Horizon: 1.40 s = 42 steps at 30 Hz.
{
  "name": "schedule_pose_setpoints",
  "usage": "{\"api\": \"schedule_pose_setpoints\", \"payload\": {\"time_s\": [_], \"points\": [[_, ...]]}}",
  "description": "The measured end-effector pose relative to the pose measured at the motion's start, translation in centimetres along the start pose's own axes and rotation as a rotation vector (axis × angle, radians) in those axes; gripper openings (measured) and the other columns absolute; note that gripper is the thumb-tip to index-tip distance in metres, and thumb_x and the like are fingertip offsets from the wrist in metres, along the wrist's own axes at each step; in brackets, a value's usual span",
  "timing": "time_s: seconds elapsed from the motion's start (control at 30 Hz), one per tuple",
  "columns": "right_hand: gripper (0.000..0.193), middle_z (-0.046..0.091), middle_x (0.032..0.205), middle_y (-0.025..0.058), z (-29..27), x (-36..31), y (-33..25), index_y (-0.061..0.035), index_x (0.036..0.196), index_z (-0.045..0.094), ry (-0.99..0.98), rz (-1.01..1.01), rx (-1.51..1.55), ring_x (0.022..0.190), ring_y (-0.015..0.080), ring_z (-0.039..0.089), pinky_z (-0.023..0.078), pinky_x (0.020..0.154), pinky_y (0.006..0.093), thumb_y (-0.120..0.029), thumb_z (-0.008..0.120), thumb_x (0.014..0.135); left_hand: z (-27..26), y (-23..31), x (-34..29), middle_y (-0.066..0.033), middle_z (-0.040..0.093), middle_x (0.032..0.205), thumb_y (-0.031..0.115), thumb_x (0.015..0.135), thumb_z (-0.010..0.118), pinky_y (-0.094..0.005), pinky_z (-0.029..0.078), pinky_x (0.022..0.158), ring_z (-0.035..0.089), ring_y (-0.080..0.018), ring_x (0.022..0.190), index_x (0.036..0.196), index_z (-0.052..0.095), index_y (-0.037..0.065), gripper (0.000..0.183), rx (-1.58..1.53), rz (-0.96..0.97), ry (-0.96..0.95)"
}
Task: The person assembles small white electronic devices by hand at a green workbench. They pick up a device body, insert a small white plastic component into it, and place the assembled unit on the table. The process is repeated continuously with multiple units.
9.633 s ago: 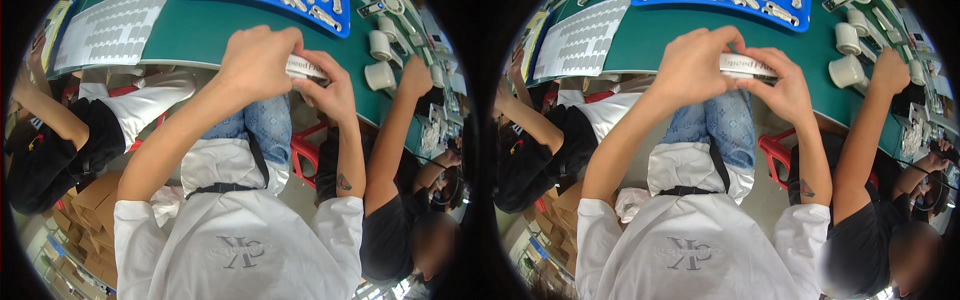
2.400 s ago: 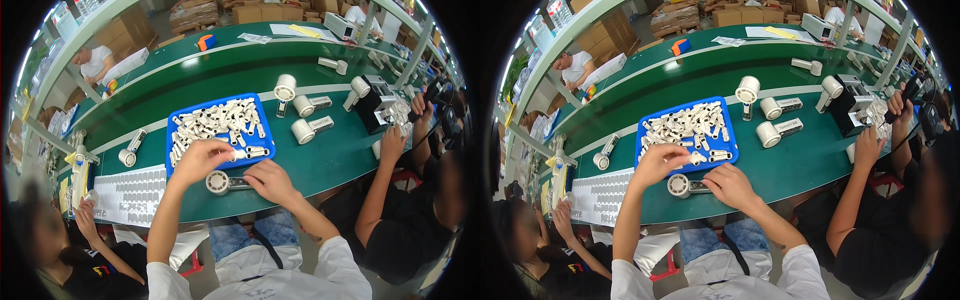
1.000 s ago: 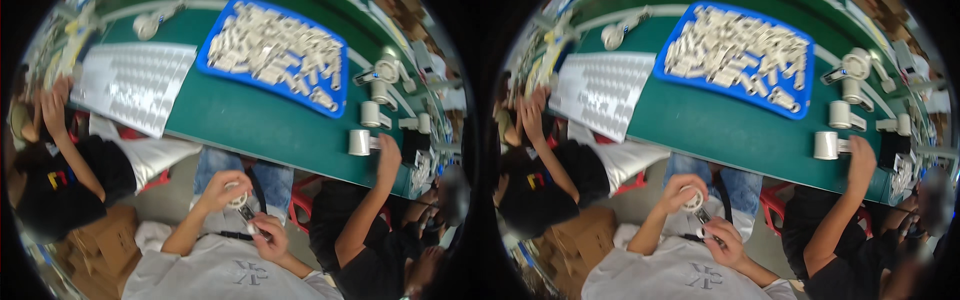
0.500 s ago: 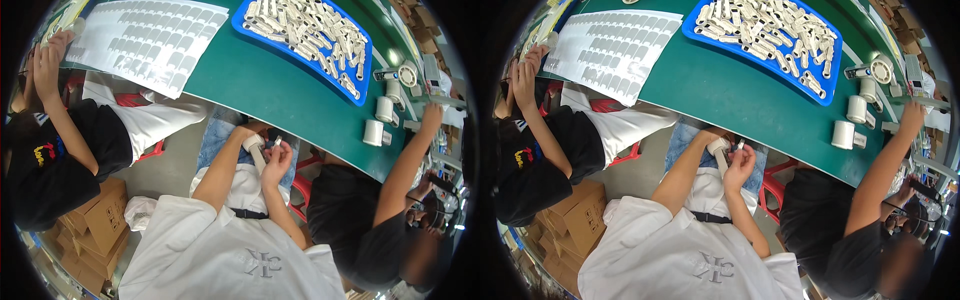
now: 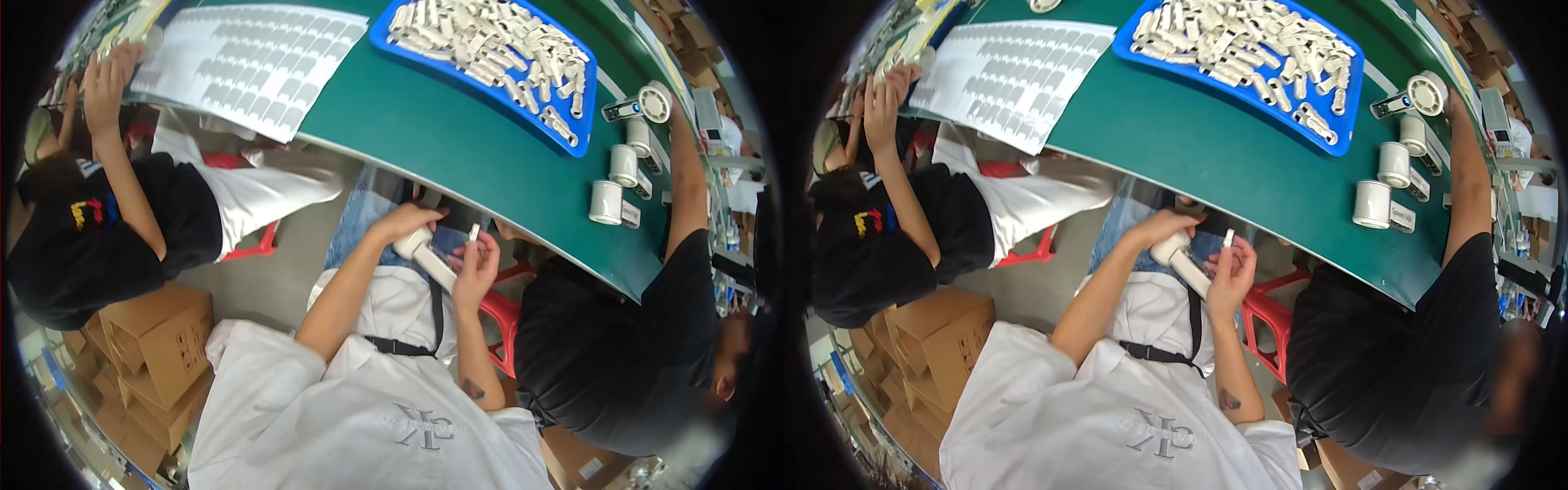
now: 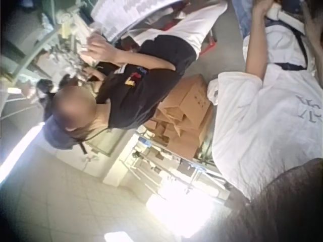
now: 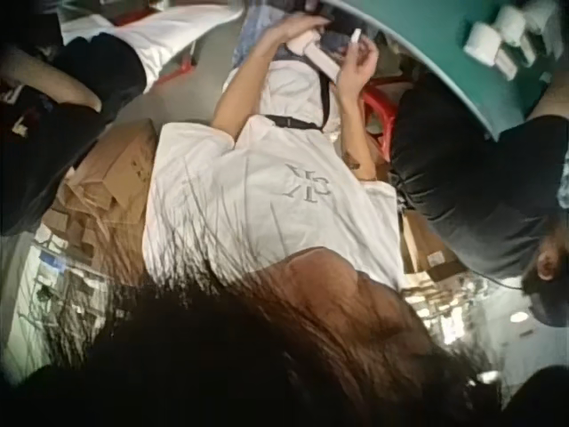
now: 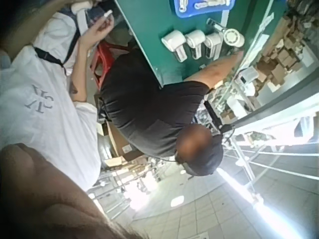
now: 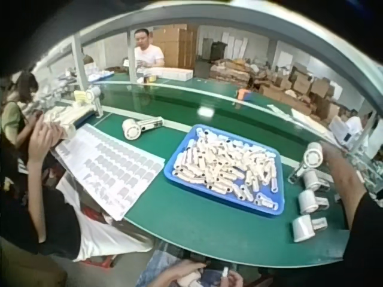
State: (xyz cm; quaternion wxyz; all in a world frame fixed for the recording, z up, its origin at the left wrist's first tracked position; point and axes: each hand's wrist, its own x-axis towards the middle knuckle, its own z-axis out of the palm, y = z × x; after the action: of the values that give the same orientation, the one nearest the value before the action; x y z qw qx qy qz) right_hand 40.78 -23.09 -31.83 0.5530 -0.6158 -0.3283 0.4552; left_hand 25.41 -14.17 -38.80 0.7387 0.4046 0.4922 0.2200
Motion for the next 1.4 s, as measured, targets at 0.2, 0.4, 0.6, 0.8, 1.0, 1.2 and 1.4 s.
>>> {"api": "schedule_pose_setpoints", "payload": {"time_s": [0.2, 0.4, 0.6, 0.8, 1.0, 1.2, 1.4], "points": [[0.030, 0.063, 0.103, 0.0118, 0.1, -1.8, -11.3, 0.0040, 0.117, 0.068, -0.442, -0.409, -0.148, 0.091, 0.0196, 0.063, 0.052, 0.078, 0.0281, 0.001, 0.067, 0.087, -1.2, 11.3, -15.0, -0.0089, 0.069, 0.077, 0.028, 0.097, 0.066, -0.0270, 0.051, 0.066, 0.065, -0.0123, 0.072, 0.083, 0.063, 0.002, 0.029, 0.124, 0.413, 0.173], [0.030, 0.064, 0.100, 0.0133, 1.5, 3.3, -20.6, -0.0007, 0.109, 0.072, -0.405, -0.816, -0.479, 0.087, 0.0249, 0.063, 0.051, 0.075, 0.0328, 0.003, 0.072, 0.079, -0.3, 18.8, -14.2, -0.0107, 0.071, 0.084, 0.014, 0.101, 0.058, -0.0252, 0.052, 0.068, 0.065, -0.0113, 0.072, 0.093, 0.060, -0.001, 0.017, -0.061, 0.880, 0.508], [0.027, 0.063, 0.098, 0.0105, 2.4, 9.1, -21.2, -0.0032, 0.105, 0.073, -0.306, -0.986, -0.735, 0.092, 0.0291, 0.060, 0.049, 0.081, 0.0379, 0.000, 0.074, 0.078, 0.8, 22.2, -6.5, -0.0058, 0.071, 0.084, 0.015, 0.100, 0.061, -0.0210, 0.050, 0.064, 0.063, -0.0063, 0.071, 0.092, 0.063, 0.001, 0.017, 0.009, 0.951, 0.606], [0.024, 0.064, 0.098, 0.0094, 3.6, 12.1, -20.1, -0.0043, 0.106, 0.073, -0.368, -0.928, -0.762, 0.092, 0.0282, 0.061, 0.049, 0.080, 0.0378, -0.004, 0.074, 0.081, -0.8, 23.1, -5.0, -0.0035, 0.069, 0.081, 0.021, 0.094, 0.071, -0.0240, 0.049, 0.067, 0.062, -0.0065, 0.074, 0.092, 0.068, 0.001, 0.021, 0.223, 0.813, 0.465], [0.022, 0.065, 0.096, 0.0093, 3.7, 13.3, -19.6, -0.0040, 0.105, 0.073, -0.417, -0.844, -0.772, 0.090, 0.0278, 0.063, 0.051, 0.078, 0.0378, -0.005, 0.073, 0.083, -2.0, 23.9, -5.4, -0.0094, 0.070, 0.097, 0.025, 0.073, 0.086, -0.0356, 0.050, 0.083, 0.065, -0.0236, 0.092, 0.098, 0.071, 0.006, 0.035, 0.698, 0.935, 0.352], [0.021, 0.066, 0.095, 0.0092, 4.3, 13.8, -20.2, -0.0038, 0.104, 0.073, -0.467, -0.767, -0.748, 0.089, 0.0272, 0.065, 0.051, 0.078, 0.0370, -0.006, 0.073, 0.083, -2.8, 24.1, -5.2, -0.0073, 0.067, 0.111, 0.012, 0.062, 0.088, -0.0399, 0.046, 0.097, 0.059, -0.0279, 0.108, 0.105, 0.070, 0.011, 0.046, 0.945, 0.960, 0.329], [0.021, 0.066, 0.095, 0.0094, 4.5, 14.2, -20.3, -0.0043, 0.103, 0.074, -0.486, -0.740, -0.744, 0.089, 0.0267, 0.064, 0.051, 0.077, 0.0367, -0.006, 0.074, 0.082, -2.3, 24.1, -5.0, -0.0071, 0.067, 0.105, 0.006, 0.065, 0.084, -0.0381, 0.049, 0.091, 0.061, -0.0284, 0.101, 0.102, 0.070, 0.010, 0.040, 0.860, 1.006, 0.330]]}}
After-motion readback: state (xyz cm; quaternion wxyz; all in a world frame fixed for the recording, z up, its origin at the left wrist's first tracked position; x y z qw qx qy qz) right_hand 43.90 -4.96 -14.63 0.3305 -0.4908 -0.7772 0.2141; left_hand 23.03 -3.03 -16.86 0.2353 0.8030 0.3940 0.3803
